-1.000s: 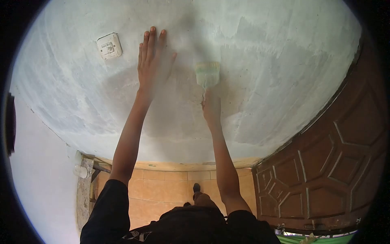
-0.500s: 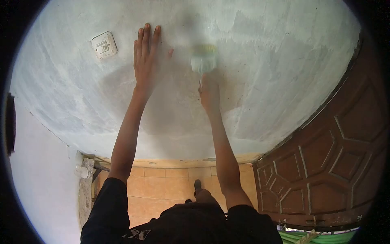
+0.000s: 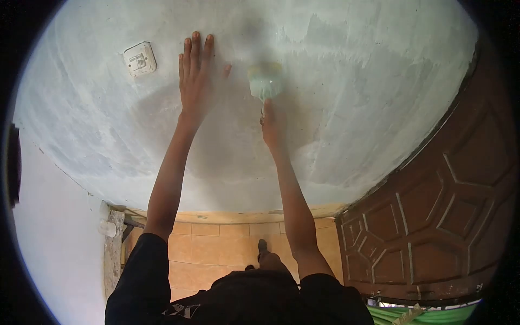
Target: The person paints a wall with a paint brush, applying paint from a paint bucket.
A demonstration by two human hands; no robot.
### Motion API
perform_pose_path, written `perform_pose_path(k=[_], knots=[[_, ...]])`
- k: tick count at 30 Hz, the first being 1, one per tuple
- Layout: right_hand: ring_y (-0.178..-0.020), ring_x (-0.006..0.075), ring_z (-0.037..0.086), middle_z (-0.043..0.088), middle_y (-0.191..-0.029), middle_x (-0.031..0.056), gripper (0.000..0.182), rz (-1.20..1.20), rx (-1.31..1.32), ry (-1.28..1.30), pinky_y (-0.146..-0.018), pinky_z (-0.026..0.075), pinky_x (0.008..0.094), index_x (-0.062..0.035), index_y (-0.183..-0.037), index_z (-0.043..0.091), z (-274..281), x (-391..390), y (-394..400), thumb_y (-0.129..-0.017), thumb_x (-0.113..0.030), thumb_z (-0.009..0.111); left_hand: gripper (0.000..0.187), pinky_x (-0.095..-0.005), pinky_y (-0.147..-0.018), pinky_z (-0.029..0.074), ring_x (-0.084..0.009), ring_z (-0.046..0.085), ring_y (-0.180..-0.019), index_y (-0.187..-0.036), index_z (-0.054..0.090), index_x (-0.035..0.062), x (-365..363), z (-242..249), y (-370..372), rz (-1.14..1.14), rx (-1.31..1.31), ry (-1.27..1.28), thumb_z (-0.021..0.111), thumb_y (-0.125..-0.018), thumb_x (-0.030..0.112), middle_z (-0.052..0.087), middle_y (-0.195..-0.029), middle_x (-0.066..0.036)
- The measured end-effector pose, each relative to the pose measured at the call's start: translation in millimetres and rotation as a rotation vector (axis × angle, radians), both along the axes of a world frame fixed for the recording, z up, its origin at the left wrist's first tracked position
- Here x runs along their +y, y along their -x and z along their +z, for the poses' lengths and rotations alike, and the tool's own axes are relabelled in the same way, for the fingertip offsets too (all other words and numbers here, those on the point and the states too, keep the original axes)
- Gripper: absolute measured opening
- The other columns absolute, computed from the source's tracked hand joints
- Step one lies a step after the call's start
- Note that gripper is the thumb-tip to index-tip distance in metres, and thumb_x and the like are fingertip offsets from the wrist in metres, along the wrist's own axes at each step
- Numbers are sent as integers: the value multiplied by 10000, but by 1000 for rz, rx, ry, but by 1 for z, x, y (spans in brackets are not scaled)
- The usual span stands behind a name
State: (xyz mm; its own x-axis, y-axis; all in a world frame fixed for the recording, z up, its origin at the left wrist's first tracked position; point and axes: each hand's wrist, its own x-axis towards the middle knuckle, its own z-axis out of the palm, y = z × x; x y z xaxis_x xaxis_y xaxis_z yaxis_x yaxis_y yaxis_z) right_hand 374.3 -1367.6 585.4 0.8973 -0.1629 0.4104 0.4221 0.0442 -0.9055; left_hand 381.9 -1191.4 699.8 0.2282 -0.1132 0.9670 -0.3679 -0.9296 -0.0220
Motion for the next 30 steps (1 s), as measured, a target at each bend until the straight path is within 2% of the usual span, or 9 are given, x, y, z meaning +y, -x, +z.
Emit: perform_pose_path(k=[6,8,10,13,16,23,26,27,30], knots=[[-452,46,301,309,-541,-61,488,81,51,-78,-407,250,230,-120,-657,375,-85,0,9,-992,-473,411,691,-531,-1107,232,-325,215,-1417,-1461,329,151,-3,-3,0,-3,3,5,566,-887,452,249,-1531,-127],[-461,46,305,316,-560,-64,467,101,165,-134,-422,263,229,-118,-663,389,-100,-5,22,-996,-445,419,692,-532,-1107,232,-326,215,-1417,-1462,325,151,-3,-2,1,-4,0,13,562,-888,457,247,-1531,-128],[-482,49,327,335,-583,-60,445,100,238,-110,-450,295,230,-107,-681,421,-95,-8,32,-1003,-414,416,691,-532,-1108,230,-324,215,-1417,-1466,317,155,-1,-4,-1,2,1,0,555,-893,458,243,-1533,-126],[-451,45,289,316,-562,-63,481,38,102,-144,-410,250,228,-109,-662,375,-57,1,26,-1001,-449,403,715,-520,-1108,245,-317,215,-1416,-1462,312,151,-1,-2,0,18,-2,2,606,-861,405,243,-1530,-127],[-446,44,296,310,-553,-63,492,61,-17,-46,-405,249,226,-112,-656,374,-22,5,9,-996,-466,403,738,-516,-1108,253,-313,212,-1417,-1461,308,150,-4,-2,2,22,9,8,637,-841,377,241,-1529,-125],[-471,42,298,322,-575,-58,446,118,165,-115,-426,265,216,-108,-698,402,-106,-2,12,-1003,-433,410,774,-527,-1113,235,-314,191,-1423,-1468,291,155,-5,-4,-4,42,-1,5,646,-827,403,219,-1536,-118],[-464,38,293,315,-571,-60,441,95,163,-89,-411,248,218,-110,-700,404,-153,-7,18,-1002,-433,414,719,-537,-1119,191,-322,172,-1430,-1472,301,147,-4,-5,-3,2,2,11,560,-883,469,218,-1542,-122],[-500,58,303,300,-586,-57,443,98,204,-91,-456,267,256,-106,-662,391,-145,-8,27,-1014,-375,404,721,-537,-1119,191,-322,174,-1429,-1472,300,147,-4,-5,-3,4,9,10,560,-882,470,220,-1541,-124],[-508,65,313,308,-585,-48,453,29,132,-34,-464,274,266,-92,-665,399,-94,-3,34,-1014,-381,405,726,-537,-1120,191,-324,179,-1428,-1473,298,149,-2,-4,-5,10,14,11,564,-879,472,225,-1539,-126]])
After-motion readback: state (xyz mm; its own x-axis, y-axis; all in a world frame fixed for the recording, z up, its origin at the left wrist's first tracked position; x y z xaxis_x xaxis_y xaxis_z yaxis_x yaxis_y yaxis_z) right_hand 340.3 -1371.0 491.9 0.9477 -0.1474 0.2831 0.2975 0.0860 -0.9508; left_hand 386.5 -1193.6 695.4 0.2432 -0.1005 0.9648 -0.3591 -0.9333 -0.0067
